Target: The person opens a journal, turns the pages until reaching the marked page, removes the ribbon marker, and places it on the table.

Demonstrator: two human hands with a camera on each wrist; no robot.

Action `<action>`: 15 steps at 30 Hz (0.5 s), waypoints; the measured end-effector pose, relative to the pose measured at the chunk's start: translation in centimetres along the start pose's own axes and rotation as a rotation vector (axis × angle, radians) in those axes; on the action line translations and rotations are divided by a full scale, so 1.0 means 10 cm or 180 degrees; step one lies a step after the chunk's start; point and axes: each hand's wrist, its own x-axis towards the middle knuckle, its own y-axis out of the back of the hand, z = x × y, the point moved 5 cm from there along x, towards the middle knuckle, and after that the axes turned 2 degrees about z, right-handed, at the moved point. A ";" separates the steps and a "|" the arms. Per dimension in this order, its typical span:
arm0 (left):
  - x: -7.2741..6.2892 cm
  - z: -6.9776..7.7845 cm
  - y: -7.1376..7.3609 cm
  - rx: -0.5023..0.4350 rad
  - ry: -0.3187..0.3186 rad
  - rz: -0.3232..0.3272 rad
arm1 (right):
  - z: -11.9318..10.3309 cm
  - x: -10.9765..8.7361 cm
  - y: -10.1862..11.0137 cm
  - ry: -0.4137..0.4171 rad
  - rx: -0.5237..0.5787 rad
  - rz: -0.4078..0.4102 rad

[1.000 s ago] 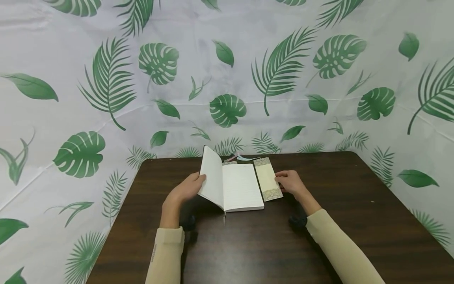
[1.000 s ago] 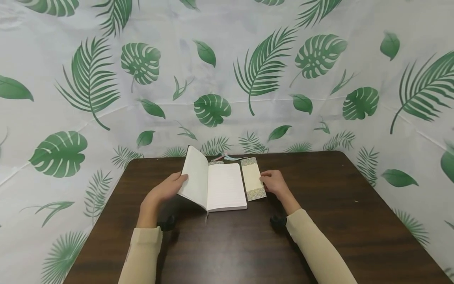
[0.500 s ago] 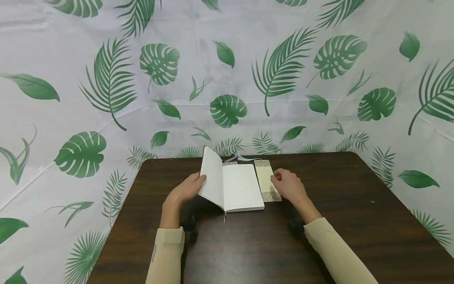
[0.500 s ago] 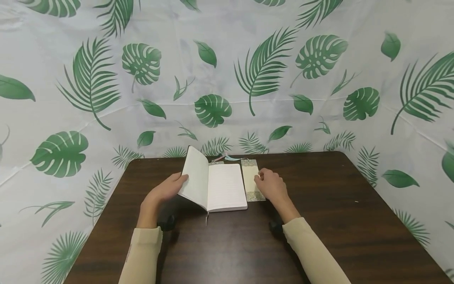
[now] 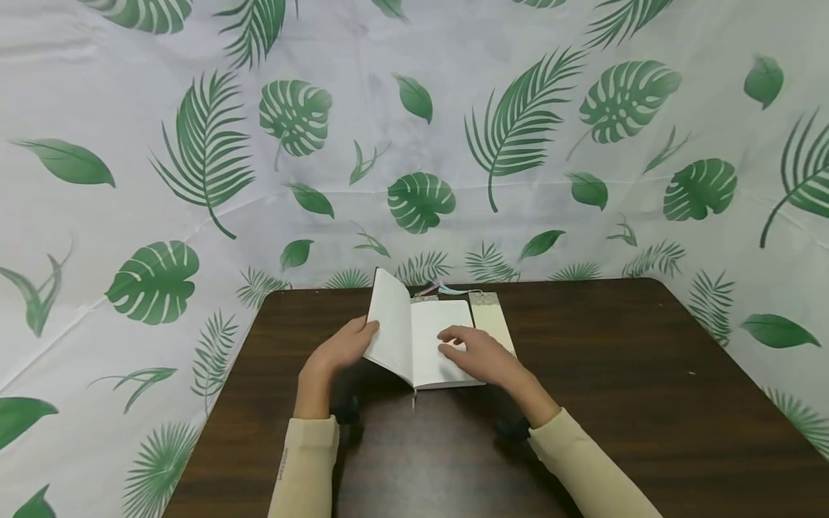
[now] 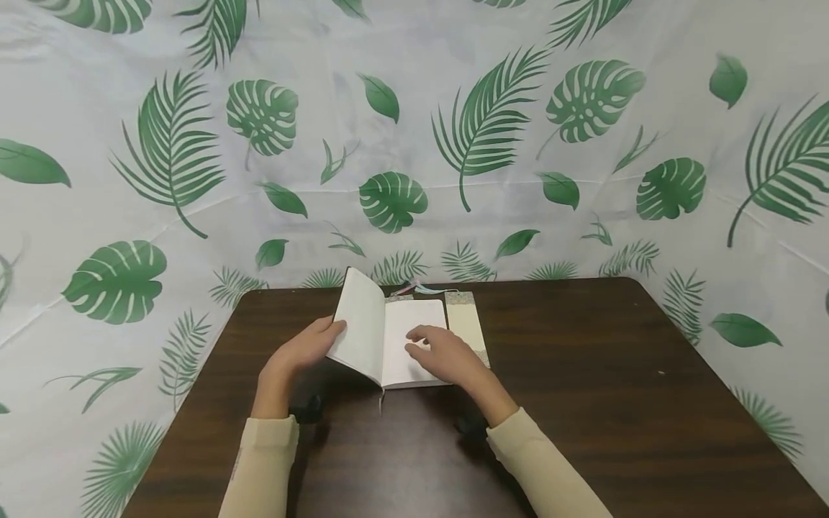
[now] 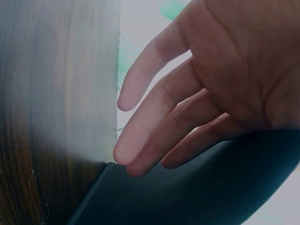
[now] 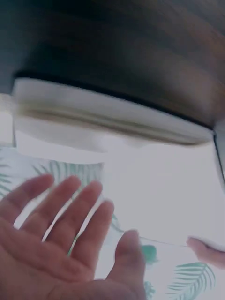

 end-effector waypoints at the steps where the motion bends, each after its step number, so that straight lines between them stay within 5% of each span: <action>1: 0.00 0.01 0.01 -0.0007 -0.0013 0.0000 | -0.04 0.01 -0.03 0.0025 -0.0001 -0.0071; 10: -0.02 -0.03 0.00 0.0001 0.0081 0.0005 | -0.24 0.04 -0.43 0.0609 -0.0501 -0.0533; 15: 0.00 -0.03 -0.01 -0.0065 0.0049 0.0020 | -0.19 0.04 -0.50 0.0604 -0.0775 -0.0678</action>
